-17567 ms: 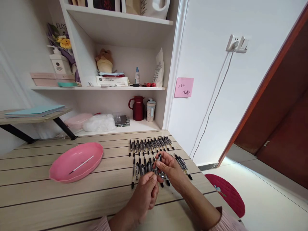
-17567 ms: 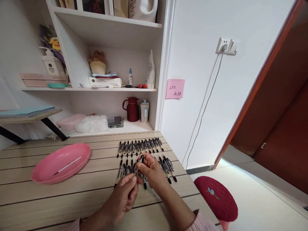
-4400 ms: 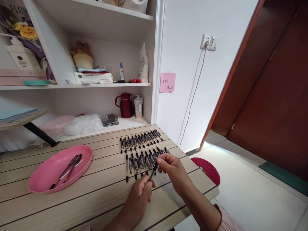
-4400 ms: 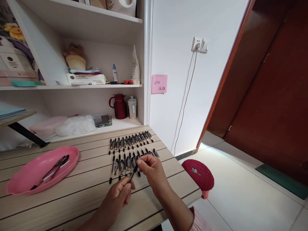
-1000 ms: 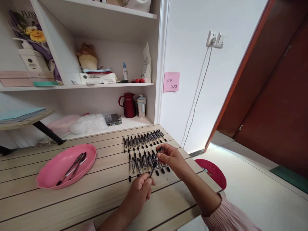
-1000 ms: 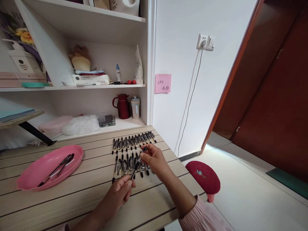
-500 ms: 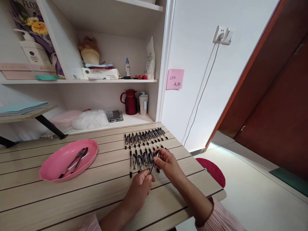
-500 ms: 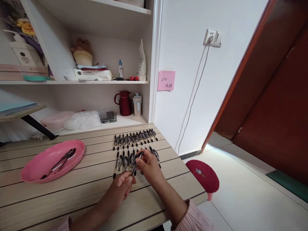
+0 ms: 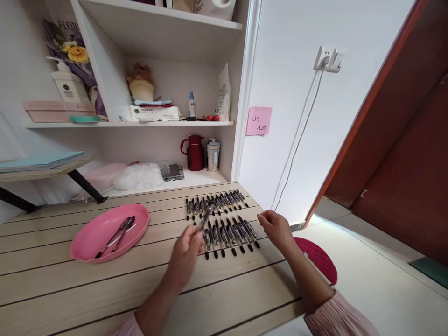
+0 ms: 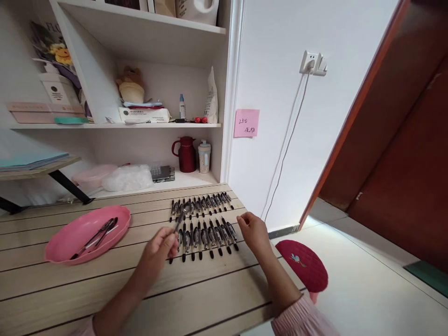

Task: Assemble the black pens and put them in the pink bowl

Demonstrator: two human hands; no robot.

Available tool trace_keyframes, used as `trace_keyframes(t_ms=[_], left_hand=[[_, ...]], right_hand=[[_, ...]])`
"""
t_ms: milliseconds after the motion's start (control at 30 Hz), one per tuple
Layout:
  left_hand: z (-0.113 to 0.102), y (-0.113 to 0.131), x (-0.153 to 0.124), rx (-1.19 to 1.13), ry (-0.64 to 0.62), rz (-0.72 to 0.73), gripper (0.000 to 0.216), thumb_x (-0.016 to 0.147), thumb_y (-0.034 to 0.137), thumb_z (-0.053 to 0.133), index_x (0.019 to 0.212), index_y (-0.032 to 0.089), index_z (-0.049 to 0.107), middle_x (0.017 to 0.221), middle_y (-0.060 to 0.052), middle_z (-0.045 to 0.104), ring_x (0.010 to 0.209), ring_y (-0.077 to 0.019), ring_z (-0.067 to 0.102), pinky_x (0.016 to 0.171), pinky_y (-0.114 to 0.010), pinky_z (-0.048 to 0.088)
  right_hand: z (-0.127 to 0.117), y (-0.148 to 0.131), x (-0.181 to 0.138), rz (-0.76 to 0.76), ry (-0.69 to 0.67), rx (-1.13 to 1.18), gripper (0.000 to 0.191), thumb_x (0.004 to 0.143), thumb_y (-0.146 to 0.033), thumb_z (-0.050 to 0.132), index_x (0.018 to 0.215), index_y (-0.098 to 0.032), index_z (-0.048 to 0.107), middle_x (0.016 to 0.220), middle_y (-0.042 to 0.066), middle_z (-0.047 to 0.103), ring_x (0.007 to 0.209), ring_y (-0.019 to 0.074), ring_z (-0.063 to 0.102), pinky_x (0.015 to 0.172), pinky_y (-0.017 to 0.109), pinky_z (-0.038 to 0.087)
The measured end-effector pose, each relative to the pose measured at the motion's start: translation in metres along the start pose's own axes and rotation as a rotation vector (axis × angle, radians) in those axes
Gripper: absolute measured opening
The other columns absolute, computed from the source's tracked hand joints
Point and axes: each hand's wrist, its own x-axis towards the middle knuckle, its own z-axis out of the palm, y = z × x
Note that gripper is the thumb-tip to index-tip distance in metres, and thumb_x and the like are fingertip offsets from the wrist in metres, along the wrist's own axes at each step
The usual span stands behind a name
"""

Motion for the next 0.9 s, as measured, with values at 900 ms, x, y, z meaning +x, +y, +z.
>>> trace_keyframes(t_ms=[900], left_hand=[[-0.142,-0.002,0.027,1.002,0.447,-0.022,0.035,0.080,0.039,0.038,0.095,0.020,0.064,0.102,-0.007,0.065,0.092,-0.0226,0.058,0.071,-0.029,0.043]], right_hand=[[0.005,0.016,-0.016,0.055,-0.292,-0.420,0.023,0.067,-0.033,0.049,0.054,-0.018,0.060,0.055,0.006,0.061,0.054,0.0170,0.053,0.050,0.026,0.029]])
